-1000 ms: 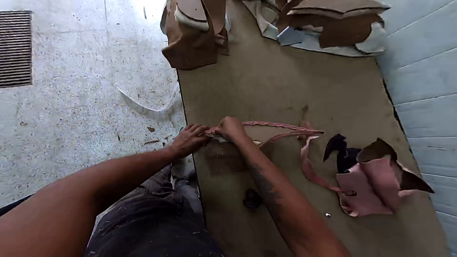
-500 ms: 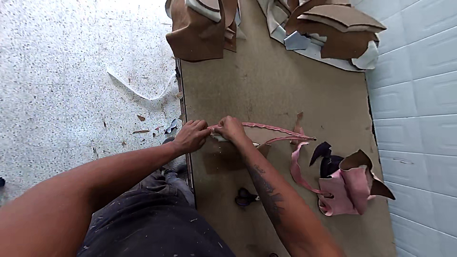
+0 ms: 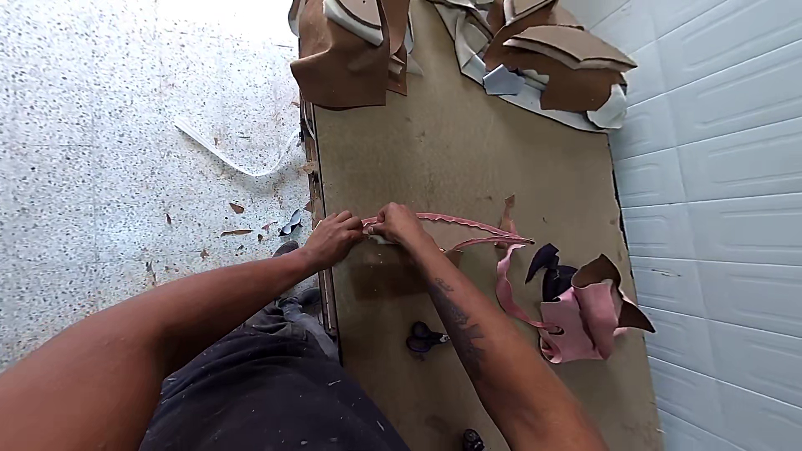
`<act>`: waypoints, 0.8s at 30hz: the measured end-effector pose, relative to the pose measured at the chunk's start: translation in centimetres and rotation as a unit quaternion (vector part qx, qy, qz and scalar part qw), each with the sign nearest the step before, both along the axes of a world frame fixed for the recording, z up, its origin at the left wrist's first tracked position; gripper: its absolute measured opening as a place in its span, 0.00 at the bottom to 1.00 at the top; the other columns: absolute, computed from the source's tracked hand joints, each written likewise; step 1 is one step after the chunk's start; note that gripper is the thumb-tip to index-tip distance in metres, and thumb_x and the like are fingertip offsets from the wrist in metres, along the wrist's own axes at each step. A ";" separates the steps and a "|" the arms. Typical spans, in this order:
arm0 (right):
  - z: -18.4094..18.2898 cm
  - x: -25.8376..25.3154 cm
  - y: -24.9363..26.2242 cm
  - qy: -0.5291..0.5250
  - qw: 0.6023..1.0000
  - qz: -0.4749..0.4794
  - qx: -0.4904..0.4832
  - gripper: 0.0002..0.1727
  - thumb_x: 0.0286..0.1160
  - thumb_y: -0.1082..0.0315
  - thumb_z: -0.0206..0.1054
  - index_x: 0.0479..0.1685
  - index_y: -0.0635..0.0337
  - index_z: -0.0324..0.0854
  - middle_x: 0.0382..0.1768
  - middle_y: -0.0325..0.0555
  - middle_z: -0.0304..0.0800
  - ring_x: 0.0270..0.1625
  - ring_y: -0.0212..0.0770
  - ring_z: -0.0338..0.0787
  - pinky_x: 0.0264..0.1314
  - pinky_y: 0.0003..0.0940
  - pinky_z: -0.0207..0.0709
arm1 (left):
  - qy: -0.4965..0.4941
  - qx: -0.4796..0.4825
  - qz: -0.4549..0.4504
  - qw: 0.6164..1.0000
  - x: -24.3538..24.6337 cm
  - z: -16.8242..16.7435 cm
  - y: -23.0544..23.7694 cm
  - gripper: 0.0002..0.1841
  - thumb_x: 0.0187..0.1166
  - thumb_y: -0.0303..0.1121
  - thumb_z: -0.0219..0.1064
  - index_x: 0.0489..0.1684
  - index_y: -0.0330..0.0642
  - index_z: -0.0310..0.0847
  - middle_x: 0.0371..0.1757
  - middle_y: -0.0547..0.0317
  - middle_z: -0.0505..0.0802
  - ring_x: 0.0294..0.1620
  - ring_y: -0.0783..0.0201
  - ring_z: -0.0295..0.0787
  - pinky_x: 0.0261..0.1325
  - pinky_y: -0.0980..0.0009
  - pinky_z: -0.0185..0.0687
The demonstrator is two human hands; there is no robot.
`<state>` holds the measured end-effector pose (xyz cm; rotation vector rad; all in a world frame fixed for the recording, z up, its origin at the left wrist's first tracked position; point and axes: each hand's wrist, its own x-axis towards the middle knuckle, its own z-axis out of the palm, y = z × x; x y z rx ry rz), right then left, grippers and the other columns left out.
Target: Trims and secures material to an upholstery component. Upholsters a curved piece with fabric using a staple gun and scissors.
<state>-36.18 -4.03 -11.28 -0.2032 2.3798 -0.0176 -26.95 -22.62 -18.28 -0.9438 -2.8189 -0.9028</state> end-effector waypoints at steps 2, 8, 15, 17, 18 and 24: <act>0.3 0.7 -0.5 0.011 1.000 -0.016 0.018 0.22 0.63 0.42 0.79 0.35 0.53 0.90 0.38 0.52 0.93 0.47 0.56 0.92 0.48 0.62 0.84 | -0.012 0.027 0.001 1.000 0.1 0.0 0.2 0.10 0.85 0.31 0.60 0.36 0.46 0.88 0.47 0.59 0.91 0.55 0.56 0.86 0.55 0.58 0.83; 0.3 0.7 -1.7 0.005 0.997 -0.041 0.069 0.21 0.64 0.44 0.79 0.35 0.53 0.90 0.41 0.53 0.93 0.48 0.57 0.93 0.46 0.63 0.84 | -0.095 0.022 -0.005 0.995 -1.5 1.8 -0.5 0.11 0.86 0.33 0.61 0.39 0.48 0.91 0.41 0.60 0.92 0.51 0.58 0.90 0.55 0.59 0.88; 0.4 0.4 -1.8 0.006 0.996 -0.046 0.076 0.13 0.64 0.53 0.77 0.36 0.51 0.90 0.41 0.52 0.93 0.48 0.56 0.93 0.45 0.62 0.84 | -0.155 -0.146 -0.015 0.977 -3.1 3.9 1.3 0.08 0.82 0.34 0.62 0.49 0.54 0.88 0.53 0.53 0.85 0.47 0.51 0.87 0.46 0.51 0.85; 0.3 0.4 -1.7 0.006 0.996 -0.045 0.074 0.16 0.63 0.49 0.78 0.37 0.50 0.90 0.42 0.51 0.93 0.49 0.56 0.93 0.46 0.62 0.84 | -0.145 -0.210 -0.041 0.966 -3.7 3.7 1.3 0.09 0.81 0.40 0.63 0.49 0.53 0.87 0.52 0.54 0.88 0.48 0.51 0.88 0.52 0.48 0.82; 0.3 0.3 -1.7 0.005 0.996 -0.042 0.075 0.17 0.63 0.47 0.79 0.37 0.50 0.90 0.42 0.51 0.94 0.49 0.56 0.93 0.46 0.62 0.84 | -0.146 -0.239 -0.055 0.959 -4.0 3.8 1.4 0.10 0.81 0.42 0.63 0.49 0.52 0.88 0.53 0.54 0.89 0.50 0.50 0.89 0.56 0.46 0.80; 1.0 1.1 -1.8 0.018 0.995 -0.023 0.091 0.20 0.63 0.44 0.77 0.39 0.49 0.91 0.43 0.51 0.94 0.50 0.55 0.93 0.44 0.62 0.84 | -0.117 -0.325 -0.168 0.923 -4.6 4.7 2.1 0.12 0.80 0.41 0.61 0.34 0.45 0.86 0.36 0.54 0.92 0.43 0.51 0.90 0.55 0.45 0.78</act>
